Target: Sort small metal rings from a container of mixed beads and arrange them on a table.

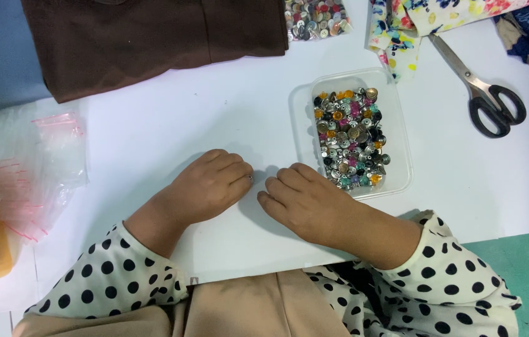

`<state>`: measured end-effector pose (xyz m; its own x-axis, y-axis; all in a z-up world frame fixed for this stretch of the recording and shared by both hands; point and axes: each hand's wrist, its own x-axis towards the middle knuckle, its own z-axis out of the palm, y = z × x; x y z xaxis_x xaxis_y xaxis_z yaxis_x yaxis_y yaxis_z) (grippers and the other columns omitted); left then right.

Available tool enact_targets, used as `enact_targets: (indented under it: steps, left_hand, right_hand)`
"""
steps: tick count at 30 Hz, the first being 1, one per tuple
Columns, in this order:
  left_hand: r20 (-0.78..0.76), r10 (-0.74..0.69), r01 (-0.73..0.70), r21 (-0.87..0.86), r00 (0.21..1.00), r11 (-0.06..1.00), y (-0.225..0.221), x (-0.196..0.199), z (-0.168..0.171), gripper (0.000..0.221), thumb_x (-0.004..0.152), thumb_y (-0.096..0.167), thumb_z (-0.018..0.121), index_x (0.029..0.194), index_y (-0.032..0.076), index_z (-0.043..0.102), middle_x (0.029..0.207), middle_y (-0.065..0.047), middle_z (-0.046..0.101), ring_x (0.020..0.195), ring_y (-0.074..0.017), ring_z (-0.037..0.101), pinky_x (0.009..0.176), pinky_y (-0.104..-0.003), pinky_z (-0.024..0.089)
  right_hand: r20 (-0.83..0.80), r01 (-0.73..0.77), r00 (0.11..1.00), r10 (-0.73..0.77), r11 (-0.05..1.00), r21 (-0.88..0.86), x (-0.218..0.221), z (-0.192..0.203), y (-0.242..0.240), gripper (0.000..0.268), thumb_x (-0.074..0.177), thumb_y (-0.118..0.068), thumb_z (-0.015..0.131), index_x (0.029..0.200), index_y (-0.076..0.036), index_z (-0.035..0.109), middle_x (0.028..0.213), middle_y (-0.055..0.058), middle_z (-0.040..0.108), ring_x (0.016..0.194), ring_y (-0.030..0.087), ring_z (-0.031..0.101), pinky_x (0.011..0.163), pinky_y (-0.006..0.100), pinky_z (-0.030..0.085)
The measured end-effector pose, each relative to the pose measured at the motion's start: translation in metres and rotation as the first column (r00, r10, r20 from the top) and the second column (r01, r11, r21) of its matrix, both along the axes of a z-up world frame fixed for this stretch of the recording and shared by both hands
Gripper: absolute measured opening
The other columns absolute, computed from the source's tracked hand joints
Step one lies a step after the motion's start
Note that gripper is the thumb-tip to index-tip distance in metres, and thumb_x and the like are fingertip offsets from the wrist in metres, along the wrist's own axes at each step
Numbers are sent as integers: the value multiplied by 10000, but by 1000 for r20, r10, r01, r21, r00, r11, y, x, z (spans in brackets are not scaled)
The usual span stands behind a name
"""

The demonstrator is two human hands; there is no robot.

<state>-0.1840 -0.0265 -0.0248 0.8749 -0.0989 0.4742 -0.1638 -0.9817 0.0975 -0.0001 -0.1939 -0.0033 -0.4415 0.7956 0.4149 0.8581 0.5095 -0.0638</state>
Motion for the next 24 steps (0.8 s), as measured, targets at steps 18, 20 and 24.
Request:
enact_targets:
  steps: [18,20,24]
  left_hand:
    - [35,61,-51,-235,998,971,-5,49,-3,111,1001,236,666,948,147,703,957,5,655,982,-232,658,875,-379,493]
    - [35,62,-53,-208,997,977,-7,74,13,95,990,213,680,936,140,706,937,-3,652,982,-244,653,876,-392,491]
    - [21,89,-87,-103,996,991,-9,127,10,115,850,181,807,860,108,719,919,-22,635,999,-271,620,865,-428,470]
  right_hand:
    - [86,550,835,-543,823,-146,111,4,-3,179,879,-246,770,993,-114,810,859,73,699,940,296,653,845,409,505]
    - [79,548,836,-543,823,-148,108,2,-3,162,870,-237,772,967,-111,801,846,73,681,933,288,640,835,408,497]
    - [134,554,832,-539,820,-144,110,-13,2,174,822,-264,774,907,-113,781,807,67,648,880,274,610,768,409,475]
